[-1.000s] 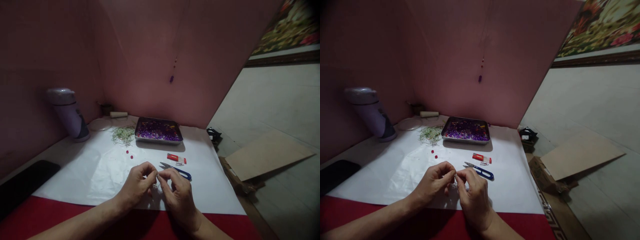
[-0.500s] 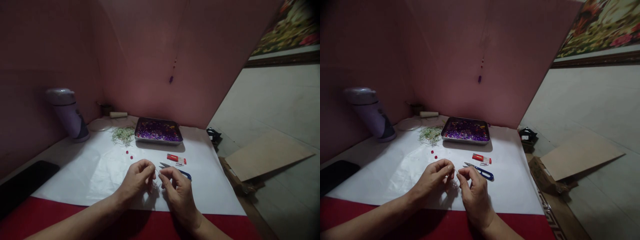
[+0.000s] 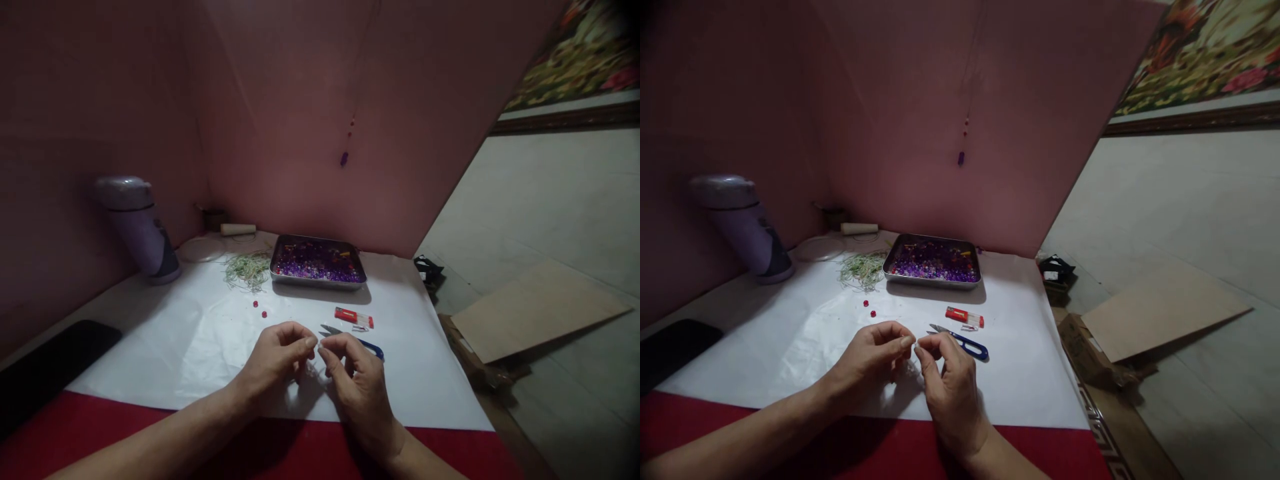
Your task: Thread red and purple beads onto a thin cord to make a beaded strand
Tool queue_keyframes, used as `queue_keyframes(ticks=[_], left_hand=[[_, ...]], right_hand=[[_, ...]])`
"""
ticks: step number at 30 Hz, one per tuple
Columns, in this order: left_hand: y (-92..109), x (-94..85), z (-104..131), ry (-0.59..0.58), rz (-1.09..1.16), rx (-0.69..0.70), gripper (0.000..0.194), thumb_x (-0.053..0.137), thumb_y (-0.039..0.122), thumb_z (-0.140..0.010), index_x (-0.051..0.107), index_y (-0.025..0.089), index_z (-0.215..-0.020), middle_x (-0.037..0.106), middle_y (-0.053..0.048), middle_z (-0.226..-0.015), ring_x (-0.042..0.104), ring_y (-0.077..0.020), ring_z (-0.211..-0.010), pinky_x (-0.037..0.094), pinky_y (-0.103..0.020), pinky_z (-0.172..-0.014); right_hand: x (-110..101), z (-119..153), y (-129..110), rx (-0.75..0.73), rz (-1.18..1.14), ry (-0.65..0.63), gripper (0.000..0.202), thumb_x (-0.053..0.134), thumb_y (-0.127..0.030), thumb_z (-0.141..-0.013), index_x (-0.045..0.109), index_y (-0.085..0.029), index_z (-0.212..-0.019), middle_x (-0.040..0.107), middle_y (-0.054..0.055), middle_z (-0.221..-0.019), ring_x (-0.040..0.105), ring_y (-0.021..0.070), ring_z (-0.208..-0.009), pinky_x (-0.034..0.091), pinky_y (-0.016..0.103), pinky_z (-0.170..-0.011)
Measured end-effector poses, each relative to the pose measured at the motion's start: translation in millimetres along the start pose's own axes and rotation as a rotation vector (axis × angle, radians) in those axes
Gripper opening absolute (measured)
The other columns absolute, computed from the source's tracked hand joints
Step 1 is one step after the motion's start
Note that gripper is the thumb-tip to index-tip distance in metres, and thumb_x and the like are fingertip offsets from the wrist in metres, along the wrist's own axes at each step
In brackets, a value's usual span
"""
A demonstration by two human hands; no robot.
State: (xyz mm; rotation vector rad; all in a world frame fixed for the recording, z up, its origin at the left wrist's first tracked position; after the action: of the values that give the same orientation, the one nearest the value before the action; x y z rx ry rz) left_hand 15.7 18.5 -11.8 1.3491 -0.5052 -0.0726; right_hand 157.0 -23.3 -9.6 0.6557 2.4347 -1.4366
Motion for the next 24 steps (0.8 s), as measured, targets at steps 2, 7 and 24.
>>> queue_keyframes(ticks=[2, 7, 24], left_hand=[[1.9, -1.1, 0.9, 0.029, -0.087, 0.044, 0.024, 0.069, 0.035, -0.071, 0.061, 0.012, -0.068, 0.052, 0.003, -0.051, 0.042, -0.0059, -0.043, 0.032, -0.019, -0.044], [19.6, 3.1, 8.0, 0.089, -0.260, 0.231, 0.019, 0.066, 0.033, -0.075, 0.064, 0.014, -0.071, 0.054, 0.001, -0.061, 0.043, -0.0083, -0.050, 0.037, -0.021, -0.050], [30.2, 17.2, 9.6, -0.288, -0.083, 0.244, 0.041, 0.042, 0.044, -0.089, 0.067, 0.013, -0.080, 0.064, -0.008, -0.077, 0.055, -0.0192, -0.076, 0.041, -0.032, -0.077]], right_hand=[[-0.2, 0.2, -0.6, -0.016, 0.005, 0.000, 0.011, 0.053, -0.022, -0.087, 0.060, -0.018, -0.080, 0.062, 0.002, -0.071, 0.056, 0.0152, -0.062, 0.043, 0.025, -0.055], [-3.3, -3.1, -3.7, -0.036, -0.035, 0.021, 0.010, 0.056, -0.020, -0.084, 0.061, -0.017, -0.093, 0.062, 0.007, -0.091, 0.056, 0.0145, -0.065, 0.044, 0.025, -0.053], [-17.6, -44.0, -68.7, 0.214, -0.446, -0.116, 0.012, 0.063, -0.027, -0.075, 0.063, -0.016, -0.071, 0.057, -0.002, -0.059, 0.051, 0.0081, -0.043, 0.040, 0.020, -0.039]])
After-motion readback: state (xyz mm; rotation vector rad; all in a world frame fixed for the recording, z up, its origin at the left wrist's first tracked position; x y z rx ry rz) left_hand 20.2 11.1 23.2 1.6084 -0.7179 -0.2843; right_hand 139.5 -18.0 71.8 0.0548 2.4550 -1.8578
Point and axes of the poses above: each hand's wrist, its own z-axis away from the middle knuckle, its own x-axis out of the palm, y = z × x, the point moved 2 cm from there along -z, towards the middle knuckle
